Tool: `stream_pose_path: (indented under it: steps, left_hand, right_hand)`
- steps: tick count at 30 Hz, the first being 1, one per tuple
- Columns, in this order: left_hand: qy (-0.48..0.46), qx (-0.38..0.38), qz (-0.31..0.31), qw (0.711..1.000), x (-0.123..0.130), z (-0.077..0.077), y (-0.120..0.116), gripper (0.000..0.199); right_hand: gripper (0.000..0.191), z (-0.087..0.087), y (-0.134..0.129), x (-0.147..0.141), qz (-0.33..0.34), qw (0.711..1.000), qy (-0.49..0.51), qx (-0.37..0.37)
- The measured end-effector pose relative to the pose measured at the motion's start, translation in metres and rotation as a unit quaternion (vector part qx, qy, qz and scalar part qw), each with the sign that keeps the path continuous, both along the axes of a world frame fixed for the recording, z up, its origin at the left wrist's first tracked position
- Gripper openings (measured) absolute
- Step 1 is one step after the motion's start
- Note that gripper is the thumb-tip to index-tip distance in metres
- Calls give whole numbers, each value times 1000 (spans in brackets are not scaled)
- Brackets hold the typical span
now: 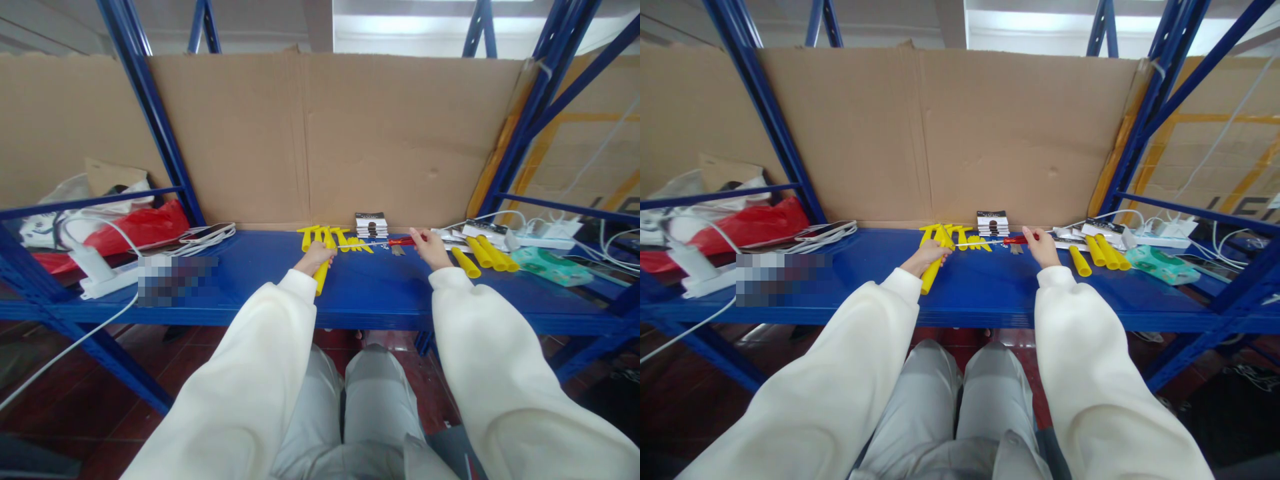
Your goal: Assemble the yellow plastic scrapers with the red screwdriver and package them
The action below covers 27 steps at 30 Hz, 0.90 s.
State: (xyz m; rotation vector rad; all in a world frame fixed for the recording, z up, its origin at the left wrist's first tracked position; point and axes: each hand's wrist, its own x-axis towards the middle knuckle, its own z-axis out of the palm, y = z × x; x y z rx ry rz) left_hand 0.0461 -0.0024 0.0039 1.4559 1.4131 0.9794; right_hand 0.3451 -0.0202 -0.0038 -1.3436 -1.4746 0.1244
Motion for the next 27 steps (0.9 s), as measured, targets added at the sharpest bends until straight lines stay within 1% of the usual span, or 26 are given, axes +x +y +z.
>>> stream_pose_path:
  steps: [2,4,5,7,9,11,14,17,19,22,25,27]
  left_hand:
    - [-2,3,-8,1000,1,-1,0,16]
    - [-5,7,-10,1000,1,-1,-1,14]
    - [-6,8,-9,1000,1,-1,-1,13]
    - [-1,7,-2,1000,1,-1,-1,10]
    - [7,6,4,1000,1,0,-2,9]
    - [11,4,5,1000,0,1,-2,9]
    - [11,4,5,1000,0,1,-3,10]
    - [5,4,7,1000,2,1,-4,10]
    - [0,4,6,1000,2,0,-4,11]
    - [-5,5,5,1000,2,-1,-2,12]
    - [-4,5,5,1000,1,-1,-1,11]
    - [-1,7,10,1000,1,-2,0,10]
  right_hand:
    - [58,0,2,3,-44,998,-29,20]
    - [56,-1,4,6,-60,997,-36,27]
    - [54,-3,5,7,-52,998,-33,25]
    - [47,-5,7,8,-15,1000,-16,11]
    - [40,-7,9,8,27,999,16,-13]
    - [36,-7,9,5,56,996,61,-36]
    - [38,-3,4,0,84,986,134,-45]
    - [43,1,-2,-5,91,978,184,-26]
    - [48,2,-4,-7,86,976,201,-18]
    - [53,2,-5,-7,91,972,213,-28]
    - [53,4,-6,-6,118,967,220,-53]
    - [49,7,-7,-5,151,959,230,-74]
